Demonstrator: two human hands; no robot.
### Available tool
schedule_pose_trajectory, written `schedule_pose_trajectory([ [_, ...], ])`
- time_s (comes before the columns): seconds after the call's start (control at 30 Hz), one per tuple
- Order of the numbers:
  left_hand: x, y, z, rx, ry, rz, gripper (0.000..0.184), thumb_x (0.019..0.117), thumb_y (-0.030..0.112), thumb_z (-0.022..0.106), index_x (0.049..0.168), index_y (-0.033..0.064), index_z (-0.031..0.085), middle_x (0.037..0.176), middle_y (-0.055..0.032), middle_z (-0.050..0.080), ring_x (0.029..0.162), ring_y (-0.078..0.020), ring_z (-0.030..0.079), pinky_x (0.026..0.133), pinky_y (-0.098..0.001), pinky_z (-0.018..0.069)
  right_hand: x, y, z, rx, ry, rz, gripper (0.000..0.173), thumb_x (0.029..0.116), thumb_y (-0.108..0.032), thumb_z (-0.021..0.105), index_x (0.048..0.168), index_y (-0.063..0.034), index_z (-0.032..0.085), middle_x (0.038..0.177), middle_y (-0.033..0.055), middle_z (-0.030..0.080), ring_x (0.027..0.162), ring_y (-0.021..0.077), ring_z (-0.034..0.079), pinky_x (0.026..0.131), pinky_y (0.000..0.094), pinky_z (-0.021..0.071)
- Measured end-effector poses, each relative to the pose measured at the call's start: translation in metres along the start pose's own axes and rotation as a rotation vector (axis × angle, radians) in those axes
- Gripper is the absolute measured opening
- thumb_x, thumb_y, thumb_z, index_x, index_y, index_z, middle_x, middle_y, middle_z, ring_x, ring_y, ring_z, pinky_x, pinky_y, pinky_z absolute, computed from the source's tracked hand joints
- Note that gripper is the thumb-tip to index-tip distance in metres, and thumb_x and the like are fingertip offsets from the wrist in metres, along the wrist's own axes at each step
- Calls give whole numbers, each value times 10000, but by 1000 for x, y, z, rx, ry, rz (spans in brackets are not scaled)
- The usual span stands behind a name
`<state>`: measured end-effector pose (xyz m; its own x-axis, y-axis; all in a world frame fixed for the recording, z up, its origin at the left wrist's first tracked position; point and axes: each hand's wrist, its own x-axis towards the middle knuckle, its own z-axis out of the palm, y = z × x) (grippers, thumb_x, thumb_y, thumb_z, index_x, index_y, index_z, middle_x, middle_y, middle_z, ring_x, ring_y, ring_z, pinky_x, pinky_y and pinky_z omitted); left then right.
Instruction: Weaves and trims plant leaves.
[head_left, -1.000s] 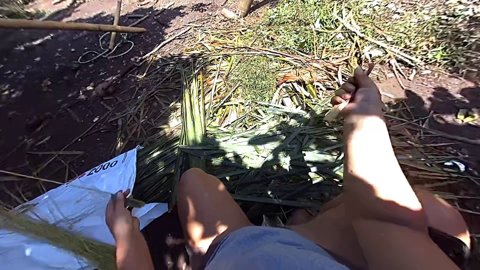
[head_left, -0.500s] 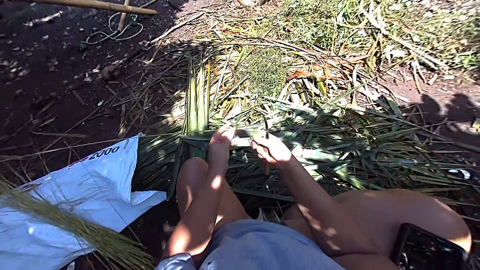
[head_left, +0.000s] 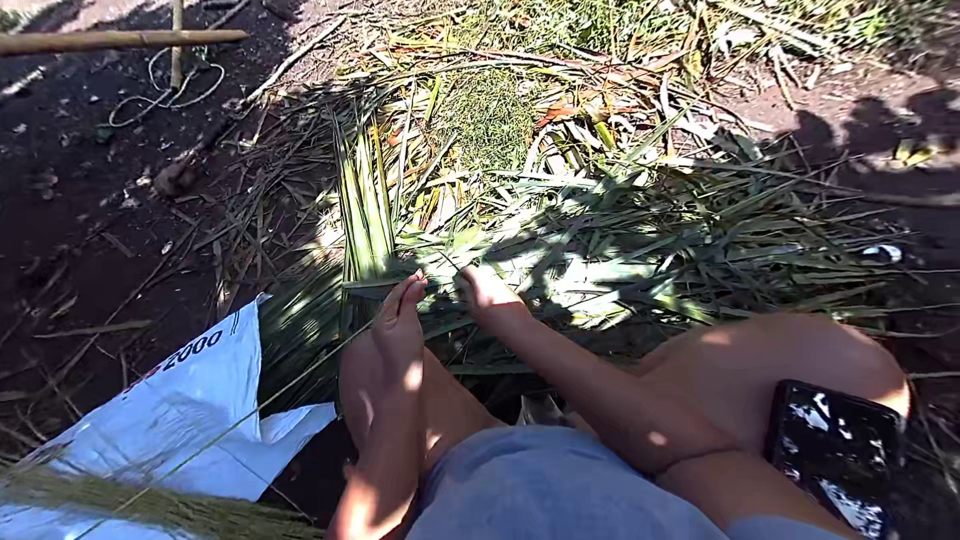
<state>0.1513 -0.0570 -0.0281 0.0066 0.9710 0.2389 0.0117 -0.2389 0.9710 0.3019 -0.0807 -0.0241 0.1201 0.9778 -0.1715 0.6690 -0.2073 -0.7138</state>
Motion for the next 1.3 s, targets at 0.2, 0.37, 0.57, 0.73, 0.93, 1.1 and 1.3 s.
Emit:
schedule_pose_trajectory([
  [0.2,-12,-6,-3,66,-31,155,178,981,35,630,1095,-51,736,1026,-50,764,943,-81,722,902,-276,591,29,43,10,-160,83,175,373,1111,-185,392,1397,-6,552,1337,249,623,1243,419,611,1009,596,483],
  [0.37,-20,-12,5,19,-20,169,169,967,28,649,1086,-50,741,1002,-35,771,931,-68,721,897,-265,590,44,78,-5,-170,134,296,338,1101,-135,397,1372,12,535,1282,276,629,1186,456,629,948,619,511],
  [0.57,-2,10,-13,-103,125,305,185,1026,60,580,1056,54,762,1032,-34,783,953,-168,754,883,-355,623,52,147,-4,-37,75,595,394,1093,-140,404,1422,60,487,1351,327,579,1261,489,573,1011,652,460],
  [0.73,21,49,-38,-106,396,160,198,1033,16,518,978,55,705,903,-11,770,825,-116,749,762,-286,631,48,147,-36,137,169,591,447,1126,-263,360,1403,66,482,1294,348,598,1236,501,585,1008,658,457],
  [0.93,1,52,13,-225,406,-127,111,1034,-29,515,1026,-12,624,904,-50,749,786,-138,749,742,-284,632,11,15,-10,97,219,-128,341,1101,-136,395,1295,32,619,1198,243,667,1066,393,684,925,574,542],
  [1.1,-12,47,18,-229,259,-129,164,1015,-58,532,1017,-22,692,928,-61,771,820,-164,761,782,-301,638,-2,-8,-13,-36,31,-88,324,1104,-151,411,1357,-42,581,1247,208,667,1137,380,668,956,570,526],
  [1.3,-7,34,-15,-198,240,87,185,1009,-35,549,995,53,711,939,-36,786,874,-170,771,825,-331,644,38,90,-68,9,201,391,436,1135,-260,336,1378,50,523,1253,342,624,1196,514,609,984,681,460],
])
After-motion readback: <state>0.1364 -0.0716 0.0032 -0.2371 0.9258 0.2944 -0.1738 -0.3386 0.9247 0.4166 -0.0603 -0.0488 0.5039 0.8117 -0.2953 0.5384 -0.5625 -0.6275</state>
